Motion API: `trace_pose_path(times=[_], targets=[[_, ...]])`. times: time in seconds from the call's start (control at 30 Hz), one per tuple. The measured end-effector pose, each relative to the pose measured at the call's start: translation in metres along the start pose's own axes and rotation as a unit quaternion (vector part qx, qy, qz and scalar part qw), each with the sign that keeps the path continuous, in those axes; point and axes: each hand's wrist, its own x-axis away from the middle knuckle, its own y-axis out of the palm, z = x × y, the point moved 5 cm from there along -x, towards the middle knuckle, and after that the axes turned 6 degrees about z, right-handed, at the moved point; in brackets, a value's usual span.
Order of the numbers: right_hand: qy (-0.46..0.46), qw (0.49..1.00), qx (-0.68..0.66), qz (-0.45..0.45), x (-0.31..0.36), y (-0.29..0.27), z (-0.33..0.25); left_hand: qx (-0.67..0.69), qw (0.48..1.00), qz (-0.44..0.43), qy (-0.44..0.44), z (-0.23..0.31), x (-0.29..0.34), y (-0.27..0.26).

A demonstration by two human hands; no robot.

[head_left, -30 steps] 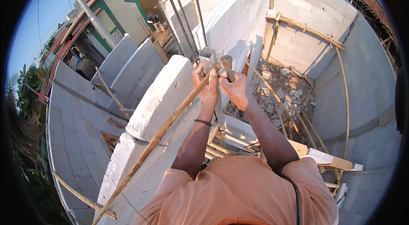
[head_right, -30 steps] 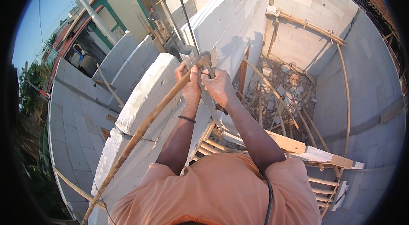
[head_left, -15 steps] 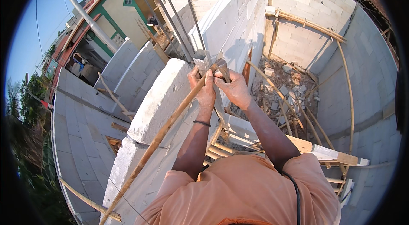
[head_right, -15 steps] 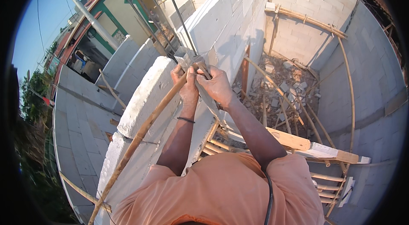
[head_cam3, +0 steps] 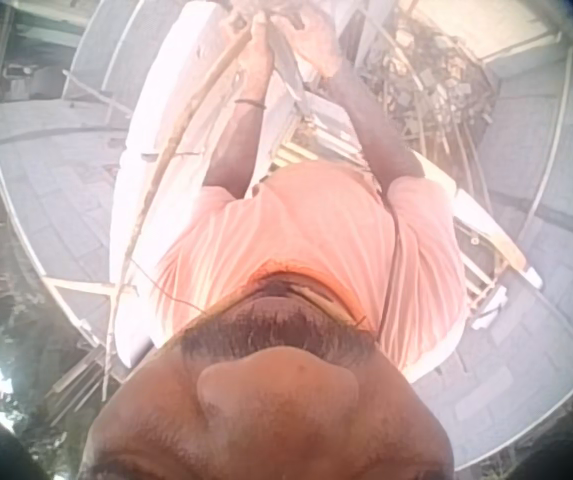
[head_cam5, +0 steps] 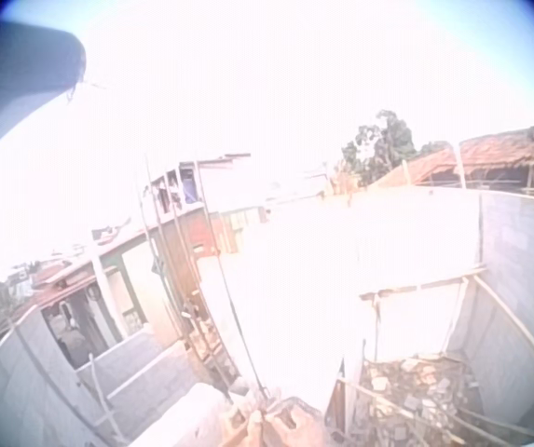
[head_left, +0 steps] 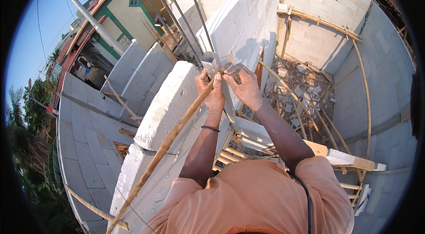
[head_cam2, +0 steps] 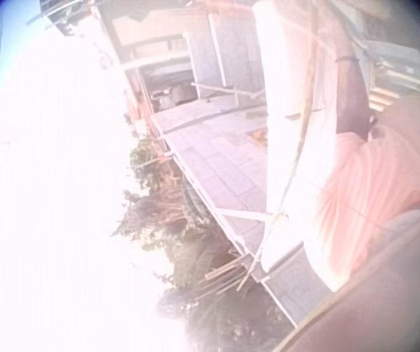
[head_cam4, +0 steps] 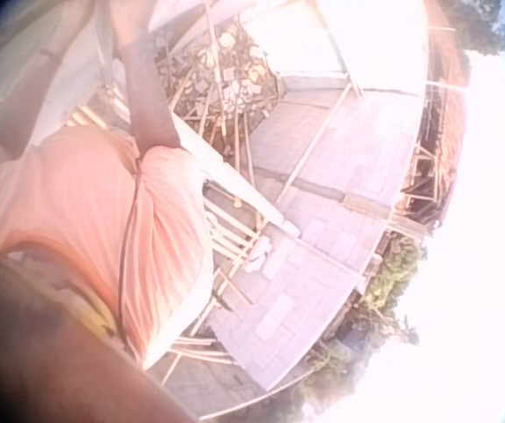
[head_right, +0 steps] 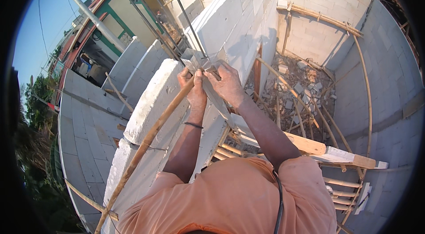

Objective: The person secures a bamboo frame to a concrete block wall using wire and pliers. The person wraps wire around a bamboo stick and through a hole in the wall, then twists and cuts the wire with pliers to tighten the connection.

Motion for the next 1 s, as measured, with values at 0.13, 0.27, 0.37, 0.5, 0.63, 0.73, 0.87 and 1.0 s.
trace_pose_path(times=[0.13, 0.27, 0.37, 0.5, 0.63, 0.73, 0.87, 1.0], targets=[[-0.052, 0.997, 0.047, -0.030, -0.001, -0.001, -0.001, -0.043, 0.999, -0.003, 0.031, 0.002, 0.001, 0.000], [-0.060, 0.994, 0.084, -0.041, 0.000, 0.006, -0.005, 0.019, 0.998, -0.003, 0.066, 0.001, 0.000, 0.002], [0.171, 0.982, -0.065, -0.040, 0.008, 0.017, 0.009, -0.010, 0.996, 0.009, 0.083, -0.003, -0.002, 0.002], [0.296, 0.918, -0.263, -0.012, 0.020, 0.031, 0.014, 0.053, 0.998, -0.006, 0.014, -0.008, -0.002, 0.001], [0.406, 0.833, -0.376, -0.008, 0.021, 0.035, 0.024, 0.133, 0.986, -0.072, -0.065, -0.001, 0.001, 0.003], [0.488, 0.745, -0.453, -0.039, 0.021, 0.039, 0.026, 0.116, 0.983, -0.107, -0.095, 0.007, 0.000, -0.001], [0.490, 0.758, -0.425, -0.074, 0.033, 0.031, 0.017, 0.010, 0.989, -0.137, -0.048, 0.011, -0.005, -0.006], [0.253, 0.959, -0.127, 0.000, 0.037, 0.004, 0.005, -0.021, 0.991, -0.127, 0.031, 0.005, -0.006, -0.006]])
